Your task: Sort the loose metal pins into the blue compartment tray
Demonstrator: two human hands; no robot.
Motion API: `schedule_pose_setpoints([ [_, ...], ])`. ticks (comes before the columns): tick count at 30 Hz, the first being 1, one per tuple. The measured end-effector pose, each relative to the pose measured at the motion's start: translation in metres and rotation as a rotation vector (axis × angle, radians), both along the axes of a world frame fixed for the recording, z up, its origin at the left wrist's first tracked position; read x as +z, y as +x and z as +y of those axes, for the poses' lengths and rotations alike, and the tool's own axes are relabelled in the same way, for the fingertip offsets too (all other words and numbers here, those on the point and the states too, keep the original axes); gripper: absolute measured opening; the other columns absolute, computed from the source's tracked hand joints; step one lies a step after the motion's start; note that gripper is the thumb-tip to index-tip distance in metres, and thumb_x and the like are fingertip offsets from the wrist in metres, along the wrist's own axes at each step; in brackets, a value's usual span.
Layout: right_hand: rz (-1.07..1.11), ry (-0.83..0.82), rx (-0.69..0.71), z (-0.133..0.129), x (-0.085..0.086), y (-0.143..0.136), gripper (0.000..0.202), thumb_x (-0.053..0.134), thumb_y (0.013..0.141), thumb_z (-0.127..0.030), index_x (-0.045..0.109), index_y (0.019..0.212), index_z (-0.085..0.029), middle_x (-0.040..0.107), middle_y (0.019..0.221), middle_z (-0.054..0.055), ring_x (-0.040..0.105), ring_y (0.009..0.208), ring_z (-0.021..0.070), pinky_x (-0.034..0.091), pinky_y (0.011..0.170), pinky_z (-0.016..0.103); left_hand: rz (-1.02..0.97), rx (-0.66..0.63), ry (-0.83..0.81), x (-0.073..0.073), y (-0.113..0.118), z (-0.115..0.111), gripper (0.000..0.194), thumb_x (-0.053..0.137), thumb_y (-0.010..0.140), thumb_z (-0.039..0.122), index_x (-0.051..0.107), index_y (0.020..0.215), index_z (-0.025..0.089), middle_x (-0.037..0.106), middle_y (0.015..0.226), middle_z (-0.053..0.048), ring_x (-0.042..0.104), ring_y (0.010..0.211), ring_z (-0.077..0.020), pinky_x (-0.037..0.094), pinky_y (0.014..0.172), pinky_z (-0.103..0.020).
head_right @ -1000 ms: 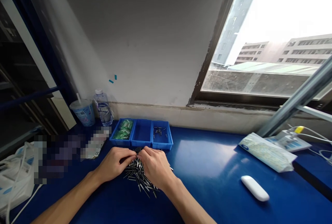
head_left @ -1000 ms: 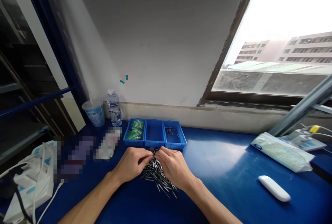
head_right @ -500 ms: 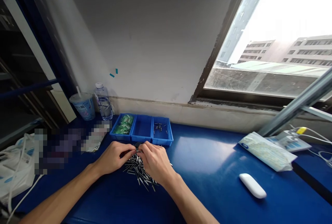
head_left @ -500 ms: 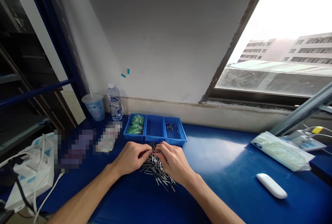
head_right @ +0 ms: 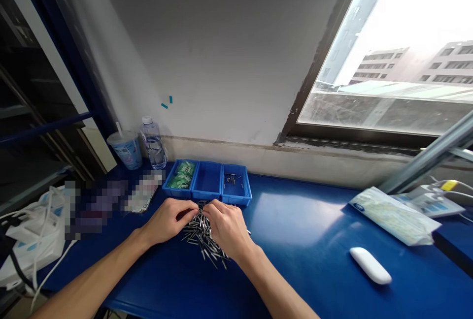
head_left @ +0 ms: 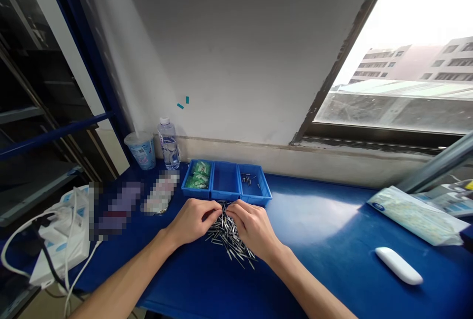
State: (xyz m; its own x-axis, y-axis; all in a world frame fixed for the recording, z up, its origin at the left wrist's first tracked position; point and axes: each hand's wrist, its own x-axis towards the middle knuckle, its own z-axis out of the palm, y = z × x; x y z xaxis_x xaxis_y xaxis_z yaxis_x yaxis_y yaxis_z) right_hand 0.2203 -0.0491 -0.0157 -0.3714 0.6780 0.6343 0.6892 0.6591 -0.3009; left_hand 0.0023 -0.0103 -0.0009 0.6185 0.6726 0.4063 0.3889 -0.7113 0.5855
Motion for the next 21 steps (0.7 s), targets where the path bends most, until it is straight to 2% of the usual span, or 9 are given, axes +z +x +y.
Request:
schedule_pose_setpoints([
  [5,0.003,0.004,0.031,0.0008,0.002,0.001,0.027,0.042,0.111,-0.018,0.062,0.092,-0.021,0.072,0.088,0.002,0.064,0.069,0.0134,0.041,0.066,0.025,-0.004,-0.019,0.01,0.0009,0.0021,-0.0026,0.017,0.056,0.105,0.024,0.07,0.096,0.02,0.074,0.085,0.0,0.066,0.072,-0.0146,0.043,0.068,-0.025],
  [12,-0.041,-0.016,-0.007,0.0041,0.0013,0.0046,0.028,0.04,0.11,-0.017,0.066,0.099,-0.02,0.072,0.085,0.003,0.066,0.068,0.0142,0.041,0.064,0.025,-0.009,-0.008,0.035,0.0033,0.0069,-0.0021,0.02,0.054,0.106,0.023,0.069,0.094,0.019,0.072,0.084,-0.001,0.063,0.071,-0.0145,0.042,0.067,-0.026],
  [21,0.027,-0.018,0.008,0.0048,0.0057,0.0021,0.029,0.041,0.109,-0.016,0.067,0.099,-0.021,0.075,0.094,0.006,0.07,0.077,0.0157,0.05,0.07,0.025,-0.021,0.029,0.0,0.0042,0.0045,0.0006,0.021,0.054,0.106,0.027,0.068,0.093,0.019,0.07,0.081,0.0,0.061,0.069,-0.0144,0.042,0.067,-0.027],
])
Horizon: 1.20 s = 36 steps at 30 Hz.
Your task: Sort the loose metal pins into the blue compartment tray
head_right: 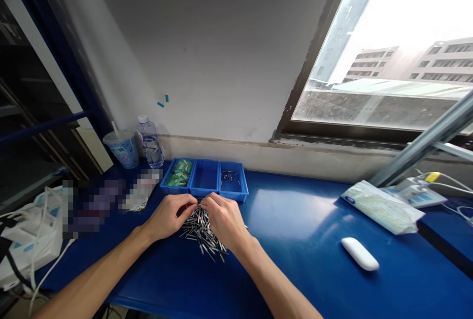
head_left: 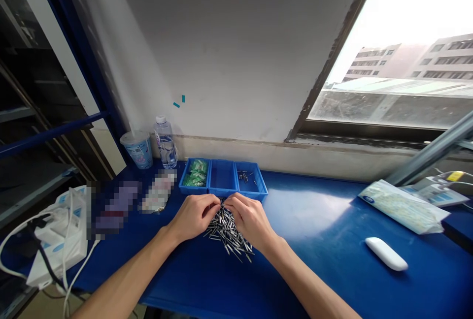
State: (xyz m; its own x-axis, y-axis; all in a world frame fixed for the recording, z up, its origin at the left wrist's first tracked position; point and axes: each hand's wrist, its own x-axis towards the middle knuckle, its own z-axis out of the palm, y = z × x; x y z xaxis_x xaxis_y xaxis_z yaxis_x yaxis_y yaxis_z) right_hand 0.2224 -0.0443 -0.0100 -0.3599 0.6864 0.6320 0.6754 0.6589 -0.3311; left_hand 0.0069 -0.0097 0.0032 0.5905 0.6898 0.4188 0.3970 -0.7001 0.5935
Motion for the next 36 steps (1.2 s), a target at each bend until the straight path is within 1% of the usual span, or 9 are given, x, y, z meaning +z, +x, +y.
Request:
schedule_pose_setpoints([
  [13,-0.049,-0.034,-0.005,0.001,-0.004,-0.002,0.024,0.046,0.108,-0.015,0.067,0.097,-0.02,0.071,0.086,0.004,0.067,0.071,0.0163,0.047,0.065,0.026,-0.009,-0.006,-0.008,-0.001,0.001,-0.001,0.022,0.053,0.106,0.026,0.069,0.092,0.02,0.072,0.083,-0.001,0.064,0.072,-0.0155,0.044,0.069,-0.027],
  [20,0.069,0.031,-0.012,0.003,0.01,0.022,0.03,0.04,0.109,-0.013,0.067,0.1,-0.022,0.073,0.092,0.006,0.07,0.08,0.0171,0.054,0.072,0.027,-0.059,0.065,-0.012,0.001,-0.006,0.003,0.025,0.055,0.107,0.033,0.071,0.094,0.02,0.073,0.084,-0.001,0.063,0.07,-0.0148,0.044,0.069,-0.026],
  [22,0.145,0.081,-0.084,0.004,0.017,0.032,0.029,0.041,0.11,-0.018,0.068,0.101,-0.022,0.073,0.094,0.007,0.07,0.082,0.0176,0.054,0.072,0.027,-0.059,0.093,-0.049,0.003,-0.009,0.005,0.028,0.055,0.106,0.036,0.072,0.091,0.019,0.07,0.077,0.0,0.06,0.064,-0.0143,0.041,0.063,-0.026],
  [24,0.193,0.099,-0.229,0.007,0.023,0.042,0.027,0.043,0.111,-0.024,0.069,0.105,-0.021,0.072,0.095,0.008,0.069,0.081,0.0188,0.054,0.073,0.029,-0.01,0.089,-0.112,0.004,-0.011,0.006,0.03,0.057,0.105,0.038,0.073,0.089,0.019,0.067,0.069,0.001,0.056,0.058,-0.0138,0.038,0.059,-0.026],
  [28,0.075,0.038,-0.48,0.012,0.023,0.055,0.037,0.04,0.111,-0.033,0.067,0.131,-0.017,0.071,0.097,0.01,0.066,0.069,0.0197,0.049,0.063,0.03,0.158,0.051,-0.152,0.005,-0.011,0.006,0.025,0.06,0.103,0.039,0.079,0.097,0.022,0.067,0.063,0.002,0.06,0.056,-0.0148,0.037,0.057,-0.025],
  [30,0.013,-0.016,-0.439,0.012,0.018,0.052,0.036,0.042,0.11,-0.033,0.068,0.13,-0.018,0.074,0.101,0.011,0.067,0.071,0.0196,0.049,0.063,0.03,0.208,0.068,-0.129,0.004,-0.011,0.006,0.023,0.061,0.102,0.038,0.08,0.103,0.024,0.067,0.062,0.002,0.062,0.056,-0.0157,0.038,0.057,-0.025],
  [32,-0.055,-0.092,-0.307,0.009,0.014,0.042,0.028,0.046,0.109,-0.03,0.072,0.116,-0.021,0.076,0.102,0.008,0.07,0.077,0.0194,0.049,0.067,0.028,0.233,0.094,-0.111,0.002,-0.01,0.006,0.022,0.062,0.102,0.037,0.08,0.106,0.025,0.066,0.06,0.003,0.063,0.057,-0.0161,0.038,0.057,-0.025],
  [34,-0.155,-0.185,-0.195,0.004,0.011,0.028,0.024,0.051,0.108,-0.025,0.074,0.104,-0.023,0.077,0.096,0.005,0.071,0.078,0.0189,0.047,0.066,0.027,0.246,0.108,-0.1,0.0,-0.01,0.007,0.022,0.062,0.102,0.037,0.08,0.108,0.026,0.065,0.059,0.003,0.064,0.057,-0.0163,0.038,0.057,-0.025],
  [36,-0.245,-0.264,-0.158,0.0,0.011,0.016,0.02,0.055,0.106,-0.02,0.074,0.103,-0.024,0.077,0.092,0.003,0.07,0.074,0.018,0.042,0.061,0.027,0.254,0.111,-0.094,-0.001,-0.009,0.007,0.024,0.06,0.102,0.038,0.08,0.11,0.026,0.064,0.058,0.003,0.063,0.057,-0.0163,0.037,0.057,-0.025],
])
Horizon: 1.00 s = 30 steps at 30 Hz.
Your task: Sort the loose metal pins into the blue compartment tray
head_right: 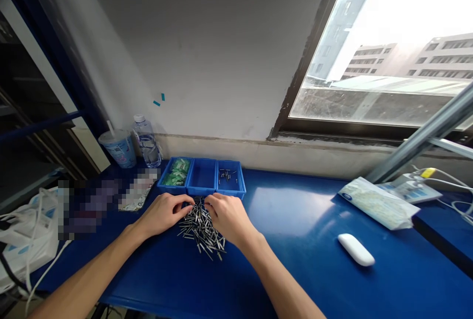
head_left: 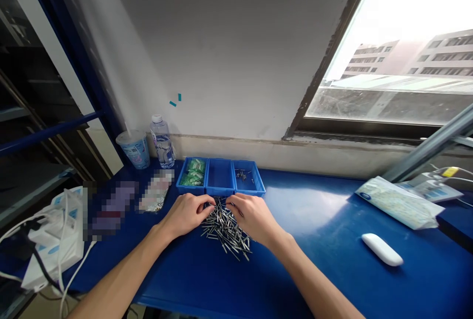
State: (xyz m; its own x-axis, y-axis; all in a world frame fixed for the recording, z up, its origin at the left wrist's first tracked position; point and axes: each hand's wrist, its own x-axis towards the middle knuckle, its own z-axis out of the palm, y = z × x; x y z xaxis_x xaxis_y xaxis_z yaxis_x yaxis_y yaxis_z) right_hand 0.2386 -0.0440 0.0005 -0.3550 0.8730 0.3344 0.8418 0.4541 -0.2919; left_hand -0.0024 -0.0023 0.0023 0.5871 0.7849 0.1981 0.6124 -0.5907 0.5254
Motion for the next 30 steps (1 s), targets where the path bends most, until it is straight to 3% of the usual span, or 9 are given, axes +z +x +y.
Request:
schedule_pose_setpoints([
  [6,-0.111,-0.106,-0.027,0.001,-0.004,-0.009,0.016,0.06,0.102,-0.015,0.074,0.101,-0.023,0.075,0.09,0.002,0.068,0.07,0.0175,0.031,0.056,0.027,0.019,-0.007,0.012,0.001,0.003,-0.002,0.025,0.056,0.105,0.035,0.079,0.109,0.027,0.063,0.059,0.004,0.06,0.054,-0.0158,0.035,0.057,-0.025],
  [21,-0.039,-0.086,-0.006,0.004,-0.012,-0.014,0.02,0.058,0.1,-0.011,0.071,0.089,-0.023,0.075,0.087,0.002,0.068,0.069,0.0169,0.031,0.056,0.027,-0.04,-0.063,0.014,0.002,0.009,-0.008,0.024,0.054,0.105,0.036,0.076,0.107,0.026,0.064,0.062,0.003,0.06,0.055,-0.016,0.035,0.059,-0.025],
  [27,0.381,0.038,0.049,0.0,-0.005,-0.015,0.019,0.049,0.106,-0.023,0.065,0.097,-0.021,0.072,0.081,0.002,0.063,0.064,0.0155,0.042,0.06,0.025,-0.103,-0.05,-0.055,0.002,0.01,-0.009,0.034,0.049,0.109,0.043,0.068,0.131,0.025,0.059,0.06,0.006,0.056,0.053,-0.0153,0.033,0.057,-0.024],
  [30,0.58,-0.039,0.143,-0.004,-0.001,-0.018,0.021,0.044,0.107,-0.024,0.062,0.095,-0.021,0.069,0.076,0.001,0.058,0.055,0.0126,0.043,0.054,0.023,-0.096,-0.078,-0.031,-0.001,0.01,-0.01,0.036,0.047,0.11,0.045,0.071,0.126,0.025,0.058,0.057,0.006,0.054,0.051,-0.0152,0.031,0.057,-0.025],
])
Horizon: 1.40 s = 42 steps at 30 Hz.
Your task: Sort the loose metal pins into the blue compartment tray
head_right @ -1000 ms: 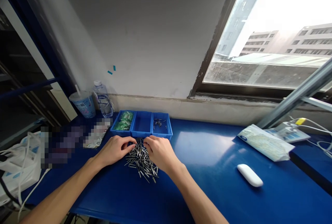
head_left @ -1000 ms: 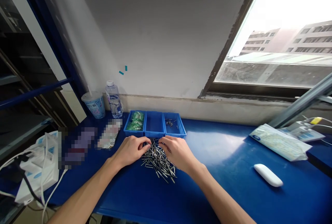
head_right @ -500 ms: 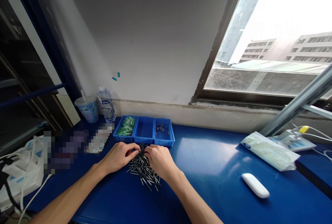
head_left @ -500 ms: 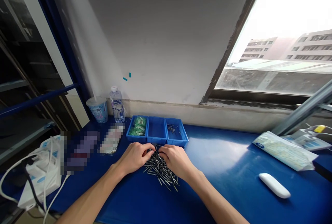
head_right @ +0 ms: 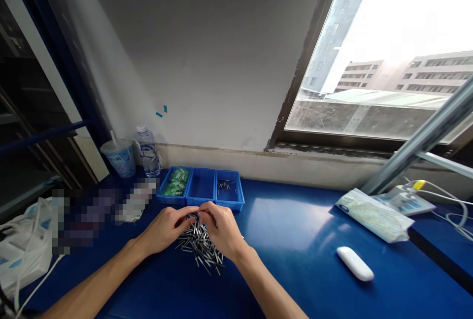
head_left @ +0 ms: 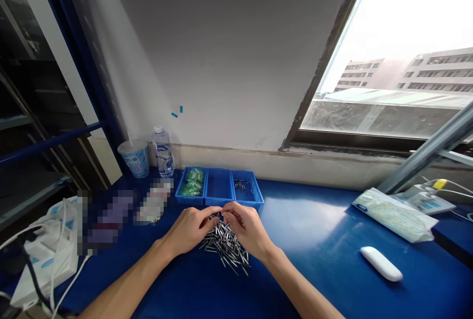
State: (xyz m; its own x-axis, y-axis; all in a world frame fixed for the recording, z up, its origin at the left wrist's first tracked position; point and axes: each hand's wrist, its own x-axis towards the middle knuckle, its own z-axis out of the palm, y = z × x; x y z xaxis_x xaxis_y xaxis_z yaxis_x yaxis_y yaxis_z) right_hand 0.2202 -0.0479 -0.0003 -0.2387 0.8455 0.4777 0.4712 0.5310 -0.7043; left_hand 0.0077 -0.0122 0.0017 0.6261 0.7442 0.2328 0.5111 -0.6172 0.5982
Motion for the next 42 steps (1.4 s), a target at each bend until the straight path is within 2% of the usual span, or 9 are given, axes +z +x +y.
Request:
schedule_pose_setpoints([
  [3,0.072,-0.072,0.086,-0.002,0.0,-0.002,0.021,0.042,0.106,-0.02,0.06,0.096,-0.021,0.071,0.078,0.001,0.06,0.054,0.0113,0.046,0.052,0.021,-0.033,-0.038,0.04,-0.002,0.0,-0.001,0.033,0.046,0.11,0.039,0.074,0.107,0.023,0.067,0.068,0.002,0.06,0.058,-0.0155,0.033,0.059,-0.025],
  [5,0.043,-0.068,0.096,-0.003,-0.001,-0.002,0.02,0.044,0.106,-0.02,0.061,0.097,-0.021,0.073,0.08,0.001,0.062,0.056,0.0117,0.047,0.054,0.021,-0.06,-0.055,0.033,-0.003,0.001,-0.002,0.032,0.046,0.11,0.035,0.073,0.102,0.022,0.07,0.074,0.0,0.062,0.062,-0.0157,0.035,0.061,-0.026],
  [11,-0.213,0.148,0.025,-0.006,-0.003,0.0,0.016,0.052,0.106,-0.021,0.067,0.106,-0.022,0.075,0.087,0.003,0.067,0.067,0.0143,0.048,0.064,0.024,-0.097,-0.068,0.072,-0.004,0.002,-0.001,0.033,0.048,0.11,0.036,0.069,0.09,0.02,0.068,0.079,-0.001,0.06,0.072,-0.0166,0.04,0.067,-0.028],
  [16,-0.308,0.203,-0.002,-0.005,-0.006,0.001,0.028,0.039,0.111,-0.017,0.065,0.104,-0.021,0.076,0.095,0.006,0.071,0.08,0.0163,0.048,0.069,0.025,-0.117,-0.083,0.085,-0.003,0.004,0.0,0.032,0.048,0.111,0.034,0.071,0.094,0.019,0.069,0.085,-0.002,0.06,0.08,-0.0177,0.042,0.074,-0.029],
  [24,-0.496,0.315,-0.139,-0.007,-0.014,-0.007,0.027,0.044,0.11,-0.017,0.055,0.086,-0.02,0.065,0.073,0.0,0.059,0.057,0.0133,0.033,0.058,0.027,-0.167,-0.147,0.168,-0.005,0.001,-0.003,0.025,0.051,0.109,0.026,0.07,0.095,0.018,0.068,0.083,-0.002,0.06,0.077,-0.0165,0.043,0.073,-0.029],
  [27,-0.546,0.334,-0.107,-0.006,-0.014,-0.007,0.027,0.044,0.11,-0.017,0.053,0.085,-0.02,0.063,0.072,-0.001,0.057,0.057,0.0132,0.031,0.058,0.028,-0.161,-0.151,0.179,-0.004,-0.001,-0.002,0.023,0.051,0.109,0.024,0.069,0.094,0.018,0.069,0.084,-0.003,0.061,0.078,-0.0164,0.044,0.073,-0.029],
  [31,-0.542,0.361,-0.048,-0.003,-0.016,-0.004,0.018,0.042,0.11,-0.014,0.055,0.099,-0.019,0.065,0.079,0.0,0.059,0.062,0.0147,0.032,0.059,0.029,-0.142,-0.144,0.225,-0.003,-0.002,0.001,0.026,0.047,0.109,0.021,0.065,0.091,0.018,0.068,0.083,-0.003,0.061,0.075,-0.0162,0.043,0.069,-0.029],
  [39,-0.505,0.405,-0.079,-0.003,-0.014,-0.002,0.034,0.035,0.111,-0.012,0.048,0.081,-0.021,0.055,0.069,-0.002,0.047,0.055,0.0137,0.03,0.058,0.03,-0.023,-0.165,0.452,-0.003,0.001,0.002,0.026,0.043,0.11,0.018,0.06,0.091,0.018,0.065,0.076,-0.003,0.056,0.068,-0.0187,0.038,0.065,-0.032],
  [42,-0.497,0.401,-0.062,-0.005,-0.009,-0.001,0.03,0.034,0.114,-0.017,0.053,0.092,-0.02,0.059,0.073,-0.001,0.049,0.058,0.0142,0.031,0.059,0.03,-0.014,-0.179,0.457,-0.002,0.001,0.003,0.027,0.043,0.109,0.018,0.057,0.087,0.018,0.062,0.074,-0.002,0.054,0.066,-0.0181,0.036,0.063,-0.032],
])
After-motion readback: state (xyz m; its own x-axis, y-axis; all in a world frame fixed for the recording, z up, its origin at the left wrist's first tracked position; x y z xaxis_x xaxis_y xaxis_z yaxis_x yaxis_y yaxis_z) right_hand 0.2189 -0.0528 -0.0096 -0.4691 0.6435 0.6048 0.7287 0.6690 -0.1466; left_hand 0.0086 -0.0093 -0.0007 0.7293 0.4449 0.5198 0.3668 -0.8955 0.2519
